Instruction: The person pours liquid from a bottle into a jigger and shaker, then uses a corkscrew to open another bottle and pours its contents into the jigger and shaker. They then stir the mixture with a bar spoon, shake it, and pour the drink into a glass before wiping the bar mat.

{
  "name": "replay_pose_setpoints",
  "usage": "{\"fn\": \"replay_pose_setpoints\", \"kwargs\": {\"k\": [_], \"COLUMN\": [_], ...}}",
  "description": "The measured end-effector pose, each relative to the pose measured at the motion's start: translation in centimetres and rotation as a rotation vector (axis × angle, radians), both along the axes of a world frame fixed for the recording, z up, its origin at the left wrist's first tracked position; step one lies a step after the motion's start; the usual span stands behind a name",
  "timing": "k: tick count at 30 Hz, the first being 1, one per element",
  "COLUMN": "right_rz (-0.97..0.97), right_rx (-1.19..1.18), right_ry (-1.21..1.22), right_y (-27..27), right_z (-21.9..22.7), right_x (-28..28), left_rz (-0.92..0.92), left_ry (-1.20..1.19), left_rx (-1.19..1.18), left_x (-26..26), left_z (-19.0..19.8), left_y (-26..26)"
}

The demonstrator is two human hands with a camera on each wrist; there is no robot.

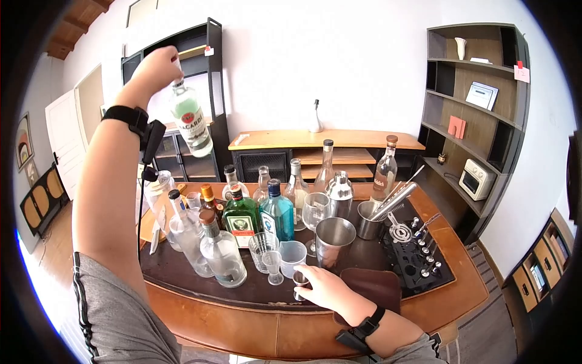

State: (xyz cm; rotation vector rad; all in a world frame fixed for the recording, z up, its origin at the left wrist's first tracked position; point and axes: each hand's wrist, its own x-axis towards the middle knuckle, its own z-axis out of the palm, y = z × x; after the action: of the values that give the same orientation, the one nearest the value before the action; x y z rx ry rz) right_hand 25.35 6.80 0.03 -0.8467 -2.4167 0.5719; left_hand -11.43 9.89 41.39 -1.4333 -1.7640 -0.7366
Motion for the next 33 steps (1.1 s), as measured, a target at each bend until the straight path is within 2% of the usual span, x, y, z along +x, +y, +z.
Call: {"fn": "replay_pose_setpoints", "kwargs": {"k": [4,5,6,7,8,10,12,16,18,20,23,24,25,26,29,33], "right_rz": [0.012,0.018,0.021,0.015,0.015,-0.001,-0.025,-0.072,-0.09,0.068,0.45,0.536,0.585,0.635,0.812,0.814], "right_rx": [0.063,0.055,0.047,0.079,0.108,0.162,0.182,0.241,0.16,-0.138,-0.237,-0.231,-0.247,-0.265,-0.679,-0.706], "right_ry": [0.021,0.019,0.02,0.034,0.034,0.022,-0.044,-0.081,0.174,0.468,0.659,0.572,0.577,0.581,0.721,0.809], "right_y": [0.1,0.1,0.1,0.2,0.3,0.3,-1.1,-2.3,-3.9,-4.4,-7.0,-7.5,-8.3,-9.0,-10.4,-9.6], "right_z": [-0.7,-0.4,-0.4,-0.6,-0.7,-0.7,1.4,4.8,8.3,10.5,13.4,14.1,14.4,14.5,14.2,13.6], "right_x": [0.0,0.0,0.0,0.0,0.1,0.3,0.8,2.0,3.0,3.9,3.9,3.5,2.8,2.0,1.0,0.6], "left_rz": [-0.04,-0.062,-0.084,-0.117,-0.151,-0.135,-0.185,-0.477,-0.756,-0.802,-0.982,-1.014,-1.025,-1.119,-1.172,-1.29], "left_ry": [0.083,0.037,0.131,0.054,-0.022,0.016,-0.018,-0.246,-0.425,-0.523,-0.746,-0.798,-0.838,-0.852,-0.911,-1.087], "left_rx": [0.122,0.111,0.077,0.063,0.05,0.104,0.128,-0.032,0.004,-0.063,-0.236,-0.274,-0.296,-0.308,-0.316,-0.154], "left_x": [2.6,3.8,4.2,4.6,5.6,7.1,8.1,9.6,10.2,13.2,17.0,17.9,19.0,19.2,20.9,21.2], "left_z": [3.9,4.6,5.7,6.5,7.0,6.8,6.7,4.0,0.8,-2.9,-7.4,-9.0,-10.3,-11.7,-14.6,-17.1], "left_y": [-4.2,-5.6,-7.0,-8.4,-9.9,-12.4,-14.4,-18.0,-18.4,-20.2,-22.0,-22.3,-22.7,-22.2,-22.1,-20.5]}}
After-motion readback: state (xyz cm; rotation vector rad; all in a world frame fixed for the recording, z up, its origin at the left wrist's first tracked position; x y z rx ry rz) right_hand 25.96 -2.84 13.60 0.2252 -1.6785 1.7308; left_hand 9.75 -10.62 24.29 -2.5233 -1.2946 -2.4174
